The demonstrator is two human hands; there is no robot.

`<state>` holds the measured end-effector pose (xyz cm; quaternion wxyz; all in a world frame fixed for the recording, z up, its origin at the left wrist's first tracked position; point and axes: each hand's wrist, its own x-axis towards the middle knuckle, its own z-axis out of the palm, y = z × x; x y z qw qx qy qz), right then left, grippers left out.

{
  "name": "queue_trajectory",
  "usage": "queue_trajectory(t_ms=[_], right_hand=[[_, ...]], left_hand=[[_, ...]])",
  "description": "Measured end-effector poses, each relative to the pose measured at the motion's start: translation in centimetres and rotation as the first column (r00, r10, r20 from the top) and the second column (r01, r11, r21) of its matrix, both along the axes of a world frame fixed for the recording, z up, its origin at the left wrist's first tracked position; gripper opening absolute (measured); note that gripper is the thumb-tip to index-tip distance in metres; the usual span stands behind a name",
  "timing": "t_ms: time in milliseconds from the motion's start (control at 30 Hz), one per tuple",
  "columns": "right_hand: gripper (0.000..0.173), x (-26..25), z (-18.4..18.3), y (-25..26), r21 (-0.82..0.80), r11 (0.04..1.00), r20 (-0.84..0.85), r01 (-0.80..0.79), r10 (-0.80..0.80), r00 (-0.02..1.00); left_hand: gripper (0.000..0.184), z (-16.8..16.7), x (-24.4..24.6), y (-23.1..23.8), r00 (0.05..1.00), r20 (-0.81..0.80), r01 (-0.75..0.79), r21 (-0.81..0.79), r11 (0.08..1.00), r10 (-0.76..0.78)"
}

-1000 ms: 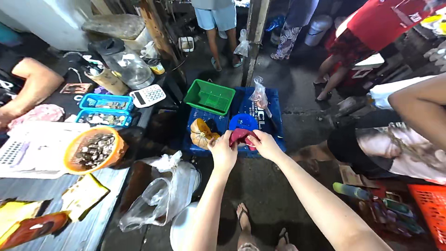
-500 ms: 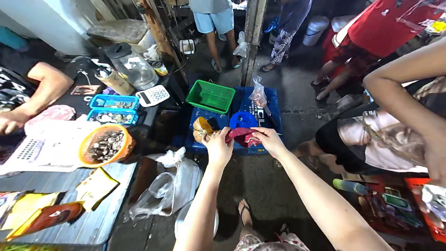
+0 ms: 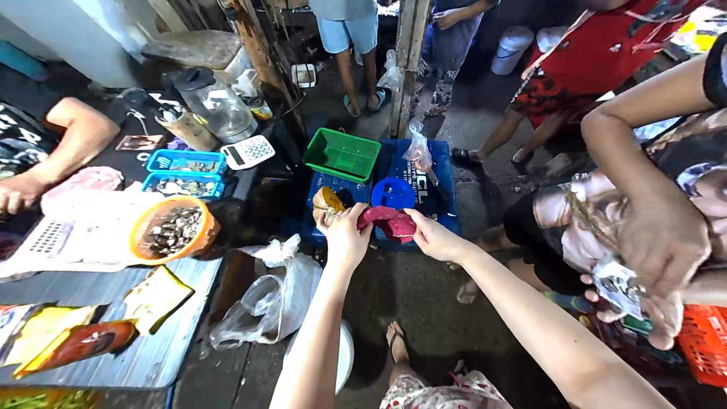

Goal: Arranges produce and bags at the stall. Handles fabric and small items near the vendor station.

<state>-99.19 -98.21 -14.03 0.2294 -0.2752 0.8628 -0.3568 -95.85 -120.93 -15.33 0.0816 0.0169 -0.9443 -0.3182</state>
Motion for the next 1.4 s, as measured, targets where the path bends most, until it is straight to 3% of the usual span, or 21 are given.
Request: queue_trajectory(t_ms=[167,300,367,567,733,833,1067,1133,1233,1267,1333,1400], right_hand=[[0.07,-0.5,0.7,1.6,0.01,0.999,0.02,0.035,-0.035,0.999],[0.072,-0.2,1.5,2.0,-0.244,0.965,-0.012,0.097,-0.103,0.995],[0.071,0.7,1.7,0.2,-0.275,0.958,-0.041,0.078,-0.093,0.995],[0.035,2.4,0.3,-2.4,-0.174,0.975,-0.326,0.138,-0.189,0.926],[0.029,3.1,-1.9,-2.0,-0.353,0.932,-0.594,0.083,-0.292,0.75],[0.027,3.4,-2.5,-1.8,-0.421,0.905,-0.65,0.055,-0.343,0.678],[0.011,4.4,-2.4,-1.3,-0.481,0.872,-0.663,0.087,-0.427,0.616],[0.014,4.6,-1.2,-1.2,-0.516,0.842,-0.592,0.157,-0.483,0.645],[0.048,5.4,1.6,-1.0,-0.61,0.753,-0.259,0.247,-0.485,0.836],[0.058,5.6,2.6,-0.8,-0.642,0.709,-0.07,0.293,-0.435,0.898],[0.08,5.4,4.2,-0.8,-0.637,0.669,0.251,0.384,-0.292,0.923],[0.098,4.5,4.6,-0.7,-0.611,0.691,0.399,0.387,-0.155,0.904]], left_hand=[[0.031,0.7,0.0,-0.5,0.998,-0.061,0.016,-0.01,1.0,-0.016],[0.032,1.1,0.6,-0.2,0.976,-0.196,0.078,-0.107,0.991,-0.098],[0.033,1.2,0.9,1.1,0.969,-0.227,0.078,-0.113,0.991,-0.102],[0.043,1.6,1.1,3.4,0.995,-0.06,-0.074,0.145,0.987,0.084],[0.041,0.5,1.3,3.5,0.992,-0.12,-0.016,0.131,0.991,0.032],[0.04,0.3,1.3,3.5,0.988,-0.154,0.009,0.148,0.989,0.014],[0.043,0.9,1.1,3.5,0.996,-0.087,0.047,0.175,0.983,-0.032],[0.044,1.0,1.1,3.2,0.988,-0.148,0.058,0.144,0.988,-0.036],[0.044,1.1,0.9,2.6,0.979,-0.199,0.046,0.075,0.996,-0.03],[0.042,1.2,0.9,2.5,0.976,-0.215,0.048,0.043,0.998,-0.038],[0.037,1.7,0.8,2.5,0.969,-0.235,0.071,-0.015,0.997,-0.073],[0.034,1.9,0.9,2.8,0.94,-0.312,0.128,-0.064,0.99,-0.141]])
